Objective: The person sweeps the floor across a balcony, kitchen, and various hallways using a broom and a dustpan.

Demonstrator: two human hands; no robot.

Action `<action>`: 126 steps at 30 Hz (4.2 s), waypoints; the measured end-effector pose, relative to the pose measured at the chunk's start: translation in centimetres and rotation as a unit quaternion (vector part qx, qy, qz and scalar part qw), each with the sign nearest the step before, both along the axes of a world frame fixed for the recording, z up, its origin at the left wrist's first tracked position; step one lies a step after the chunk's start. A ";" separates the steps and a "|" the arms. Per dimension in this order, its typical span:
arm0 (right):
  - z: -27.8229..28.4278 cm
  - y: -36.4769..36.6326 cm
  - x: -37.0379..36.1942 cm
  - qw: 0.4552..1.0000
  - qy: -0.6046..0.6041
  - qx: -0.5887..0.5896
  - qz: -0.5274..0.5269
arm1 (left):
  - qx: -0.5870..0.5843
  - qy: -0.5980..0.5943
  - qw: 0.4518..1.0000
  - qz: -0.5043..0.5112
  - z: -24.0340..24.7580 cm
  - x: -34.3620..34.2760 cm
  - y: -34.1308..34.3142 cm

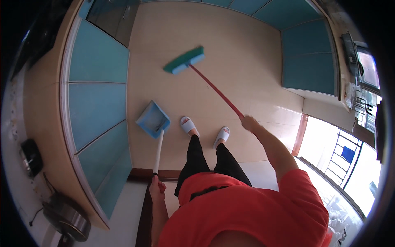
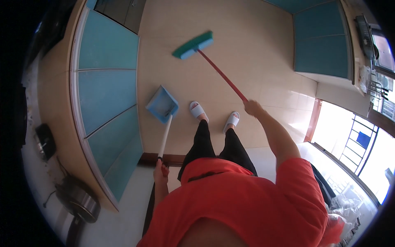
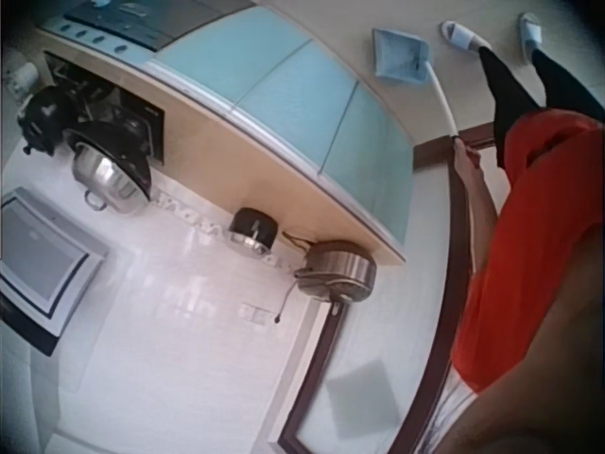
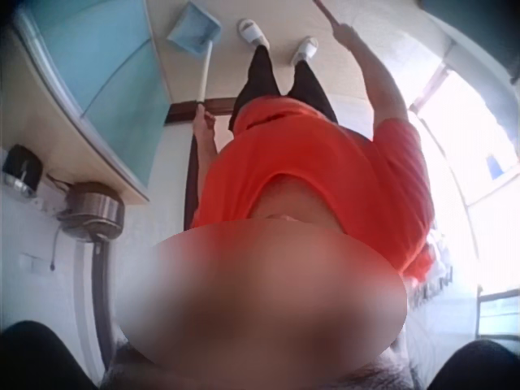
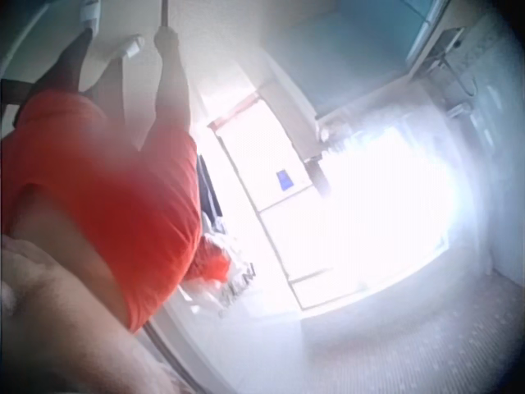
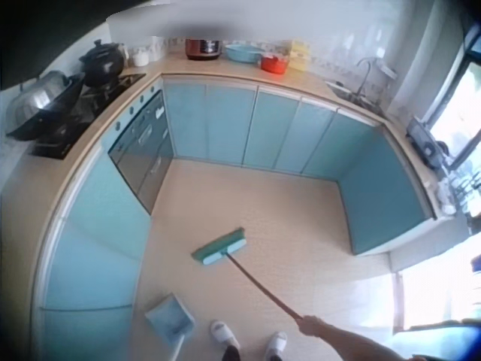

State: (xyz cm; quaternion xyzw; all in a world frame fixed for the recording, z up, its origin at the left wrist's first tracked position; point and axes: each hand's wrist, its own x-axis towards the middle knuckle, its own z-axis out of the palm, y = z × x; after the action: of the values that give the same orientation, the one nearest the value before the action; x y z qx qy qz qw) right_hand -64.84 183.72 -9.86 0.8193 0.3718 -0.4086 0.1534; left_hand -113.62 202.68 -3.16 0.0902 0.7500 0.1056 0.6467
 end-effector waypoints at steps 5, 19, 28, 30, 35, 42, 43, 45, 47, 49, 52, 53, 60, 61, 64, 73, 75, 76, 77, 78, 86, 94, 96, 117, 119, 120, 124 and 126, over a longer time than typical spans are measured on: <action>9.5 -12.0 -2.4 0.982 -0.029 -0.138 -0.123 | -0.008 -0.023 1.000 0.005 -1.5 -0.4 -0.3; 13.1 -8.8 3.6 1.000 -0.026 0.009 -0.015 | -0.005 -0.026 0.994 0.111 -0.1 1.6 -5.7; 5.0 -4.3 11.2 1.000 -0.001 0.003 0.000 | 0.066 0.030 0.987 0.145 4.4 7.9 -13.3; 5.6 -7.8 14.7 0.999 -0.039 -0.017 0.016 | 0.069 0.032 0.985 0.157 4.8 8.8 -14.8; 10.8 -18.8 23.2 0.990 -0.118 -0.080 0.010 | 0.087 -0.004 0.979 0.184 3.4 9.6 -17.0; 16.9 -31.5 27.1 0.987 -0.124 0.070 -0.075 | 0.063 -0.038 0.988 0.135 2.2 11.2 -16.1; 17.5 -33.0 26.8 0.987 -0.126 0.068 -0.078 | 0.072 -0.048 0.990 0.108 1.9 11.2 -15.9; 18.7 -34.1 25.9 0.970 -0.060 0.019 -0.235 | 0.054 -0.057 0.994 0.079 1.0 10.1 -14.7; 19.3 -34.5 24.3 0.953 -0.044 -0.002 -0.300 | 0.033 -0.070 0.996 0.043 1.3 10.6 -13.1; 19.0 -34.4 22.4 0.917 0.018 0.047 -0.395 | 0.033 -0.022 0.999 -0.017 2.4 11.4 -11.4; 17.0 -30.1 18.9 0.865 0.066 0.131 -0.480 | 0.049 -0.005 0.990 -0.130 4.1 11.9 -8.3; 16.1 -27.7 17.6 0.861 0.068 0.137 -0.486 | 0.049 -0.007 0.989 -0.137 4.5 11.8 -7.2; 2.5 -14.3 7.9 0.867 -0.011 0.073 -0.494 | 0.051 0.001 0.913 -0.404 3.8 12.4 2.6; 2.7 -12.5 5.2 0.855 0.002 0.064 -0.514 | 0.052 -0.008 0.895 -0.442 3.8 12.1 4.1; 2.7 -14.7 -1.8 0.860 -0.011 0.036 -0.509 | 0.052 -0.025 0.860 -0.508 4.5 12.7 7.0; 9.6 -24.7 -15.7 0.764 0.021 0.014 -0.644 | 0.072 -0.023 0.749 -0.658 4.2 15.8 9.7; 12.4 -24.2 -16.9 0.706 0.052 0.052 -0.705 | 0.078 -0.015 0.726 -0.683 4.1 16.6 9.7; 12.6 -24.6 -17.4 0.700 0.052 0.055 -0.711 | 0.086 -0.019 0.699 -0.709 4.1 17.6 9.4; 12.5 -25.0 -17.8 0.673 0.063 0.090 -0.731 | 0.094 -0.022 0.672 -0.734 4.0 18.6 9.1; 12.4 -25.3 -18.0 0.645 0.074 0.126 -0.750 | 0.095 -0.020 0.667 -0.739 3.7 19.8 8.7; 8.0 -20.3 -9.6 0.615 0.046 0.216 -0.757 | 0.144 -0.020 0.611 -0.778 3.2 30.9 3.4; 4.7 -20.2 -3.1 0.782 -0.004 -0.014 -0.624 | 0.152 0.042 0.495 -0.854 3.7 40.6 -1.0; 4.4 -21.5 -4.4 0.797 0.000 -0.009 -0.604 | 0.141 0.053 0.475 -0.867 4.0 42.6 -1.7; 18.7 -20.0 -24.8 0.776 0.227 0.230 -0.541 | 0.097 0.083 0.429 -0.894 1.0 44.2 -0.1; 21.5 -18.7 -25.2 0.690 0.301 0.206 -0.625 | 0.101 0.065 0.433 -0.893 0.6 43.0 1.2; 22.8 -18.0 -24.9 0.642 0.341 0.167 -0.666 | 0.100 0.060 0.428 -0.896 0.5 42.5 2.0; 24.8 -16.1 -26.2 0.568 0.288 0.179 -0.750 | 0.103 0.033 0.438 -0.892 0.9 40.4 4.3; 23.4 -15.9 -26.9 0.572 0.237 0.179 -0.765 | 0.107 0.024 0.437 -0.893 1.2 39.3 5.5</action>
State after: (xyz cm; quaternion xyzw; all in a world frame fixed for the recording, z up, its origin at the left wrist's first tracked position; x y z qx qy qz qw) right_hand -91.71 167.86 13.50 0.6838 -0.3046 -0.4785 -0.4590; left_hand -74.30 208.21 -1.98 0.7807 0.2510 -0.4534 0.3492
